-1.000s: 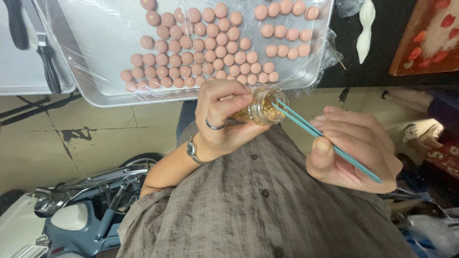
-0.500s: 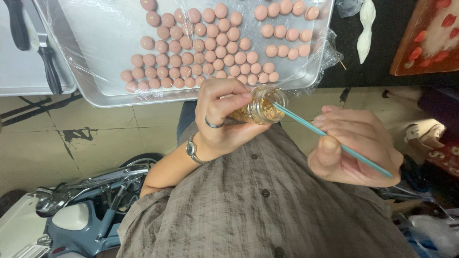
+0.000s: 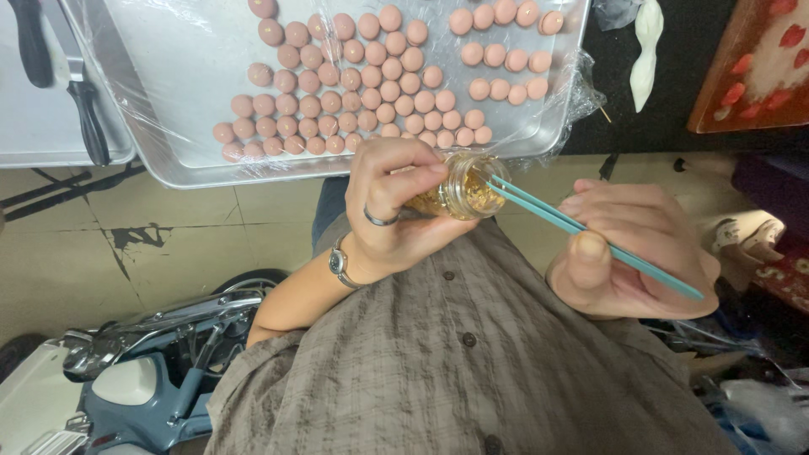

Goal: The person carries a measuring cup of red liquid across the kitchen, then holds a small jar of glaze and uses a thin brush to apply glaze onto rows of pink dough balls arranged on a plastic-wrapped tray, dipping the brush back into the jar between pieces. The person then carries the tray and slides it into an oven.

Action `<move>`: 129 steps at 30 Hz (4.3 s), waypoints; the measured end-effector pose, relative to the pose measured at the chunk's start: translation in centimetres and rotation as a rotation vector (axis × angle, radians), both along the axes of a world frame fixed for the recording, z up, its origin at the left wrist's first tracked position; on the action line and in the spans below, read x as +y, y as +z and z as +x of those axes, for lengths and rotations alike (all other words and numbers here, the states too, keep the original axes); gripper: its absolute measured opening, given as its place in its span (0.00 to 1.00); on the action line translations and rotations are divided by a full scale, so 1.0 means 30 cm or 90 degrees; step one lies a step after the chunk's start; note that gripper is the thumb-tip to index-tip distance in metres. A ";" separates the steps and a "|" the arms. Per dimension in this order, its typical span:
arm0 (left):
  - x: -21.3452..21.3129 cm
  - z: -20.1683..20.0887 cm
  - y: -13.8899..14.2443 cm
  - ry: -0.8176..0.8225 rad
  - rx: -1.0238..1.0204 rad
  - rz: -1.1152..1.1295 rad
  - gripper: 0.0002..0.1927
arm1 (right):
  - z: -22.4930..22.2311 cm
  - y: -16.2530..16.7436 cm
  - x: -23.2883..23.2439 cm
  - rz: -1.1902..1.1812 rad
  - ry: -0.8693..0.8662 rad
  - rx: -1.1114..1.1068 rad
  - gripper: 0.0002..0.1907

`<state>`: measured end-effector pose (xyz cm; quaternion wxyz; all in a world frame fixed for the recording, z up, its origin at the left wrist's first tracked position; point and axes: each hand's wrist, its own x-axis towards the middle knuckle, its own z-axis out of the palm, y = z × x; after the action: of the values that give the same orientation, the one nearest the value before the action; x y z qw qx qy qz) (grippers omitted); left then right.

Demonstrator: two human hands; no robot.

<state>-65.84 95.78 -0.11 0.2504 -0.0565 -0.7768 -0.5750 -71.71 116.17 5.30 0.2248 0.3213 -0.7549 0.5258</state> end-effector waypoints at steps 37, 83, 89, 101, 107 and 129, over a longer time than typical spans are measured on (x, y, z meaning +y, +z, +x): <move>-0.047 0.066 -0.080 0.034 -0.083 -0.027 0.36 | -0.065 -0.361 0.273 -0.393 -0.065 -0.410 0.07; 0.010 0.068 -0.145 -0.018 -0.222 -0.009 0.37 | -0.172 -0.854 0.384 -0.153 -0.204 -0.452 0.07; 0.009 0.074 -0.147 -0.020 -0.221 -0.010 0.37 | -0.168 -0.861 0.395 -0.179 -0.221 -0.455 0.07; 0.005 0.079 -0.156 -0.020 -0.216 -0.003 0.35 | -0.130 -0.703 0.301 0.039 -0.097 -0.488 0.22; 0.002 0.077 -0.158 -0.020 -0.210 0.000 0.34 | -0.141 -0.683 0.242 0.193 -0.092 -0.473 0.22; -0.011 0.056 -0.143 -0.015 -0.169 -0.023 0.33 | -0.127 -0.532 0.332 -0.449 -0.063 -0.617 0.12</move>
<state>-64.16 95.44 -4.40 0.1375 0.0064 -0.8125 -0.5664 -75.53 126.14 -10.64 -0.0281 -0.0845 -0.5650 0.8202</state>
